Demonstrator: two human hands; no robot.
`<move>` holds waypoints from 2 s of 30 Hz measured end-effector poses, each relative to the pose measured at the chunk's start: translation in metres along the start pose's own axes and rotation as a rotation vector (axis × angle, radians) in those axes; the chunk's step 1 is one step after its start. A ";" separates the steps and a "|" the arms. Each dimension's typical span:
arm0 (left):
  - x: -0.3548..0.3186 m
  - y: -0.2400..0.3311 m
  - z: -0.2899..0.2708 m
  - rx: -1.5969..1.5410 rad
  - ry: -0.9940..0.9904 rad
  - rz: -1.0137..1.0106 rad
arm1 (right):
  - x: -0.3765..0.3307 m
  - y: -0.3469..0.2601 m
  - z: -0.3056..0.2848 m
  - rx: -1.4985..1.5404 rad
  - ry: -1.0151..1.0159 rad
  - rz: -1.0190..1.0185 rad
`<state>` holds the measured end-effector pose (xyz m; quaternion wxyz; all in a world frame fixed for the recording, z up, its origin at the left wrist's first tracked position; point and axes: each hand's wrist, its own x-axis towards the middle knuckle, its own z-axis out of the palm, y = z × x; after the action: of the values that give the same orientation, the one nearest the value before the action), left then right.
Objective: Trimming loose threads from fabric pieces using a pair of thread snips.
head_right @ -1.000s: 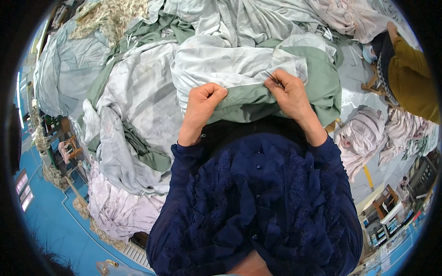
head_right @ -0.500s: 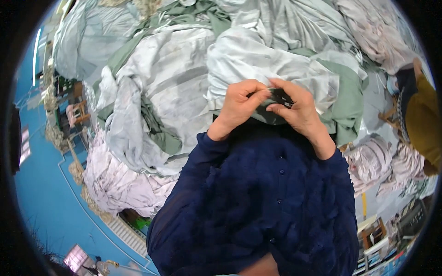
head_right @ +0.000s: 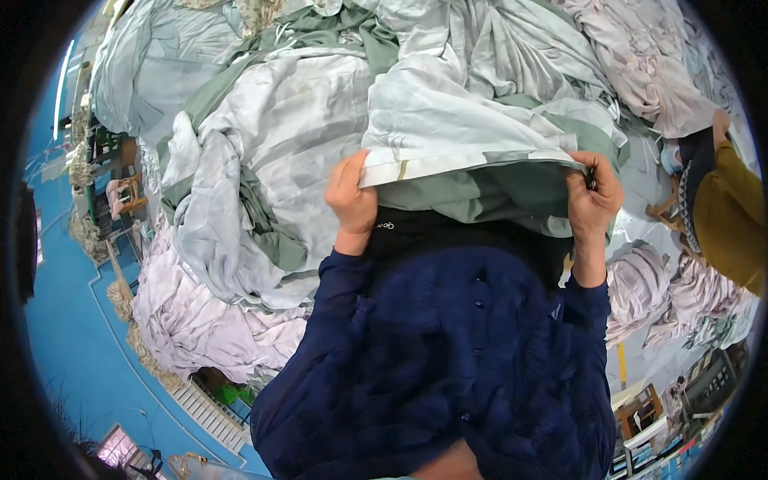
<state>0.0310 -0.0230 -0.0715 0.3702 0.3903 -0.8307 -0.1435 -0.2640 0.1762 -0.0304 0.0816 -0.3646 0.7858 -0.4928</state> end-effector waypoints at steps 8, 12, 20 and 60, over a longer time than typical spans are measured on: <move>-0.019 -0.014 -0.014 -0.005 0.011 0.001 | 0.005 0.029 0.003 0.001 0.072 0.066; -0.017 -0.009 -0.013 -0.043 0.032 0.000 | 0.005 0.041 0.002 0.042 0.036 0.080; 0.004 -0.019 -0.030 0.032 0.110 -0.035 | -0.009 0.029 0.015 0.013 -0.021 0.044; -0.001 0.062 -0.024 -0.540 -0.330 -0.334 | -0.021 -0.062 0.083 0.135 -0.580 -0.109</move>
<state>0.0152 0.0197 -0.0228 0.2924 0.3805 -0.7360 -0.4776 -0.1777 0.1147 -0.0248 0.3000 -0.5255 0.6746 -0.4228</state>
